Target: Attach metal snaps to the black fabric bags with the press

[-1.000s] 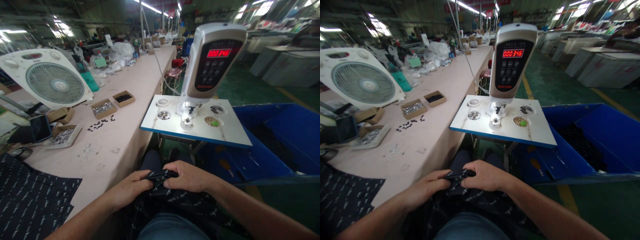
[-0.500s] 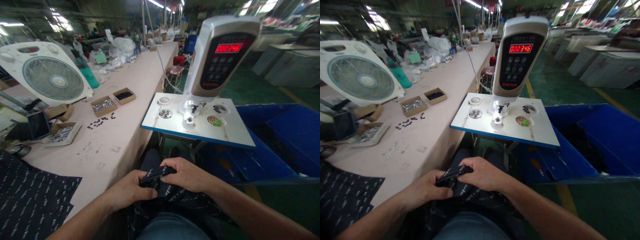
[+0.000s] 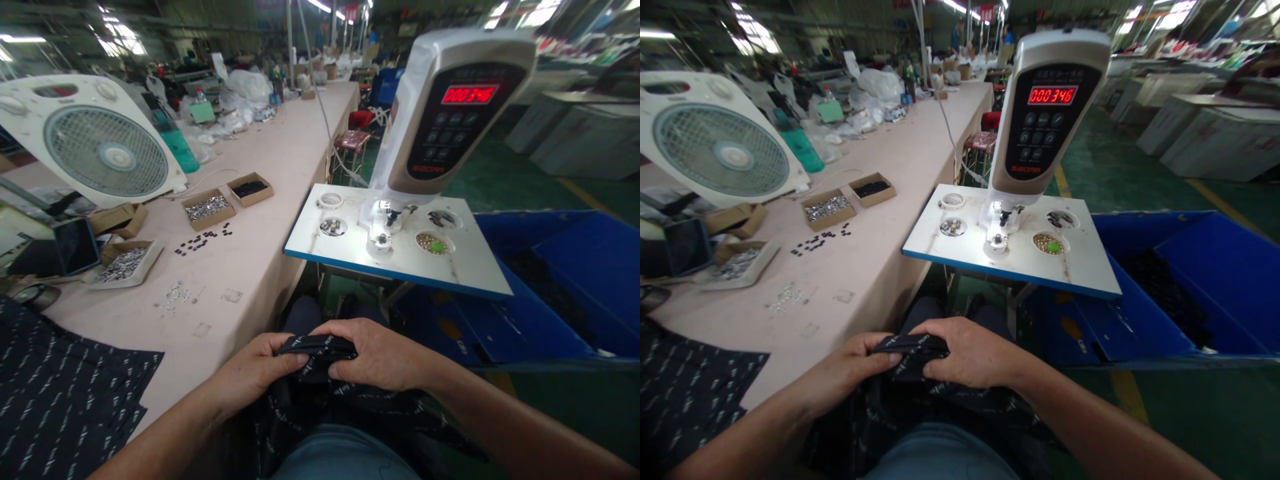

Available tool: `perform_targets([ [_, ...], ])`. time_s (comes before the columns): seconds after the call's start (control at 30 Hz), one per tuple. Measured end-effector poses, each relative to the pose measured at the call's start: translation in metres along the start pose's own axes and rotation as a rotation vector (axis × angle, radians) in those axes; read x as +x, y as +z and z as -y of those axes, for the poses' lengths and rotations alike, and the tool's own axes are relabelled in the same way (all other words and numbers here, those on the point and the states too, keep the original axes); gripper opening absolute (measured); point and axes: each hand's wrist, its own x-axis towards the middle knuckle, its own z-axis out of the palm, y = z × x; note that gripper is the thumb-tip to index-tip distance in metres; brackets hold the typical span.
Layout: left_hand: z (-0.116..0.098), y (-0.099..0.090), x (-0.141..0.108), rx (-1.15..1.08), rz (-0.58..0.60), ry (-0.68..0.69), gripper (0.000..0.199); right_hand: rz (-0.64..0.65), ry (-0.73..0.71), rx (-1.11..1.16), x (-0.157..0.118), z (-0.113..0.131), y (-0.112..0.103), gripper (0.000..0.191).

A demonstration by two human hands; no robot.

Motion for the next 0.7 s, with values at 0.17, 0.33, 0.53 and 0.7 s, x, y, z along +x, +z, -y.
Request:
perform_targets([
  [0.17,-0.0012,0.0012,-0.0006,0.002,0.003,0.009,0.038,0.022,0.006,0.105,0.0004,-0.0033,0.0004,0.052],
  [0.33,0.0029,0.0036,0.0019,-0.032,0.059,-0.003,0.037,-0.001,-0.018,0.093,0.0002,-0.0068,0.0002,0.055],
  [0.53,0.0056,0.0052,0.0021,-0.125,0.089,-0.027,0.025,-0.050,0.016,0.171,0.0033,-0.0097,0.0039,0.045],
  [0.7,0.0064,0.0053,0.0021,-0.123,0.078,-0.011,0.026,-0.082,0.032,0.163,0.0068,-0.0065,0.0068,0.040],
])
